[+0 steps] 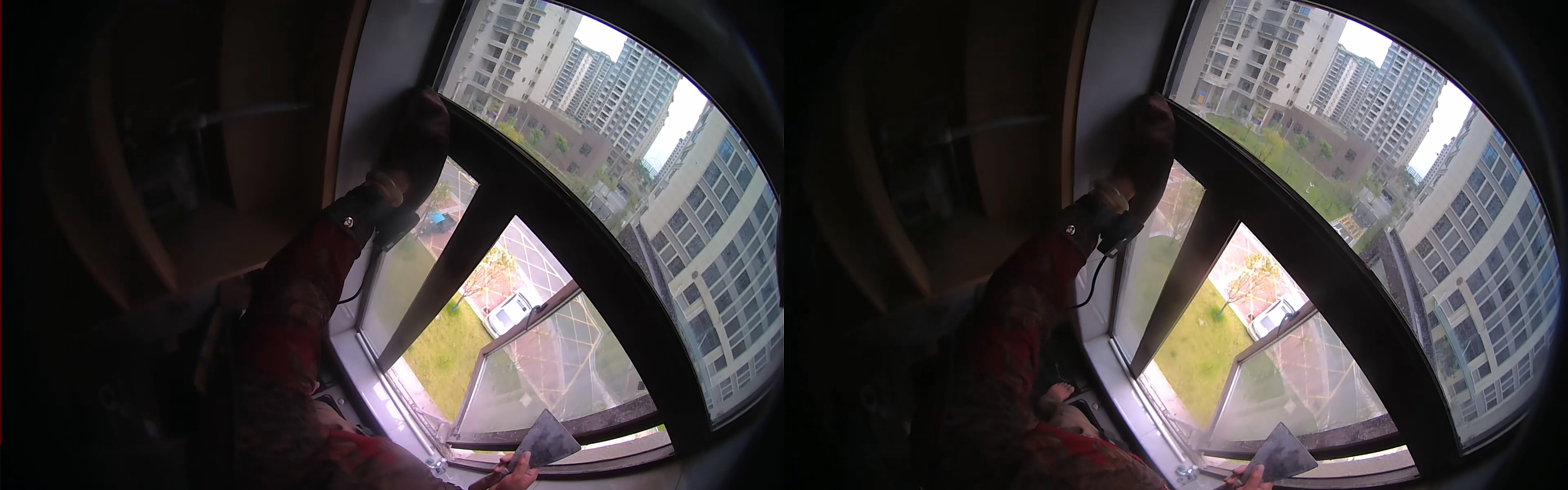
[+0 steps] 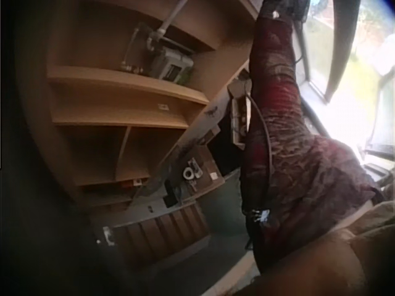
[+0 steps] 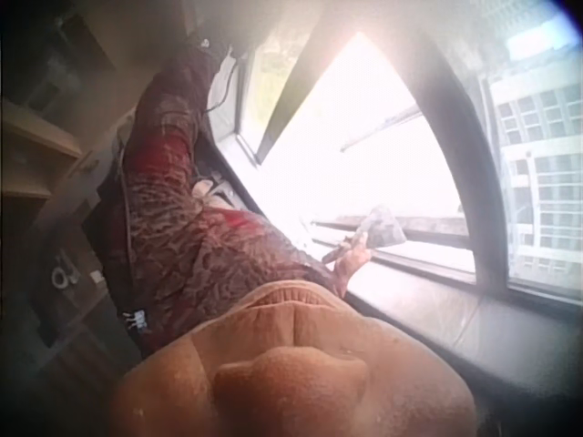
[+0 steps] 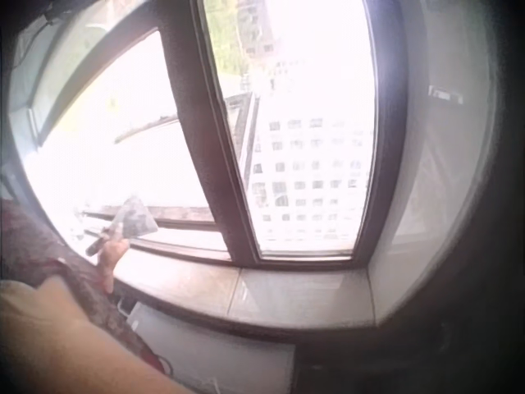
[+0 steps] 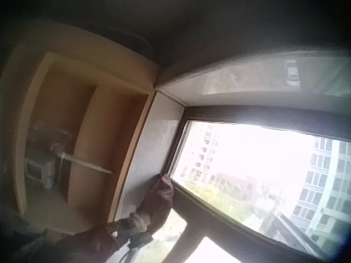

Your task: Cleaning and scraping the window frame and glass using a cloth and a putty knife scraper.

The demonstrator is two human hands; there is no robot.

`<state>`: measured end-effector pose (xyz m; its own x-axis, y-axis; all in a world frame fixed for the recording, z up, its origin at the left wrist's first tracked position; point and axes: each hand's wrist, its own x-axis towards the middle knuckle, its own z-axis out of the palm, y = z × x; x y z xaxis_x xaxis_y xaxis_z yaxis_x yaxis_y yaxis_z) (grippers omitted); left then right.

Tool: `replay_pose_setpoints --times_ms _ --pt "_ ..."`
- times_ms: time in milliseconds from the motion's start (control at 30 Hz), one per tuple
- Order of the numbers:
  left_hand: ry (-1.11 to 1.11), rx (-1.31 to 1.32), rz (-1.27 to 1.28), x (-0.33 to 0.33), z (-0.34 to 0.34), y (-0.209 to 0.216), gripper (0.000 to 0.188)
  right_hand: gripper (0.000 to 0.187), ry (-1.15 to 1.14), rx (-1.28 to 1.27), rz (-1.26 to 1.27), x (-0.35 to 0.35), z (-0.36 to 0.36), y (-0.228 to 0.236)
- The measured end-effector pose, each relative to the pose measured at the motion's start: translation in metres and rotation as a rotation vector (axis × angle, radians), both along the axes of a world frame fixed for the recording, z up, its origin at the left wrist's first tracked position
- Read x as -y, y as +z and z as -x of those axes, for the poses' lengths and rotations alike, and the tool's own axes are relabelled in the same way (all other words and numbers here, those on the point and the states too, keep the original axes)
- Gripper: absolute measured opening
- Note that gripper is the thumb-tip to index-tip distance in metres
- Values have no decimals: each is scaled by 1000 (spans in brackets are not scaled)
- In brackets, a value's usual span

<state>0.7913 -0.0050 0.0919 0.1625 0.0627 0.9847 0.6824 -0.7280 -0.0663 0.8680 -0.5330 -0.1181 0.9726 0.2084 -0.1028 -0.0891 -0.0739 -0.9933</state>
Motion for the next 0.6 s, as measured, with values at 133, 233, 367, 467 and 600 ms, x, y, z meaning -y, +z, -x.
replay_pose_setpoints --times_ms 133,233,367,467,600 --pt "-71 64 5 -13 -32 -18 20 29 97 38 65 -15 10 15" --pt "-24 31 -72 -48 -64 -90 33 15 327 61 -327 -42 -3 17" --pt "113 -246 199 10 -13 -126 34 29 669 244 -374 -104 -7 81" --pt "244 -352 339 44 21 -131 35 28 922 343 -464 -180 9 139" --pt "326 -475 483 86 55 -142 37 15 1093 573 -396 -298 6 173"
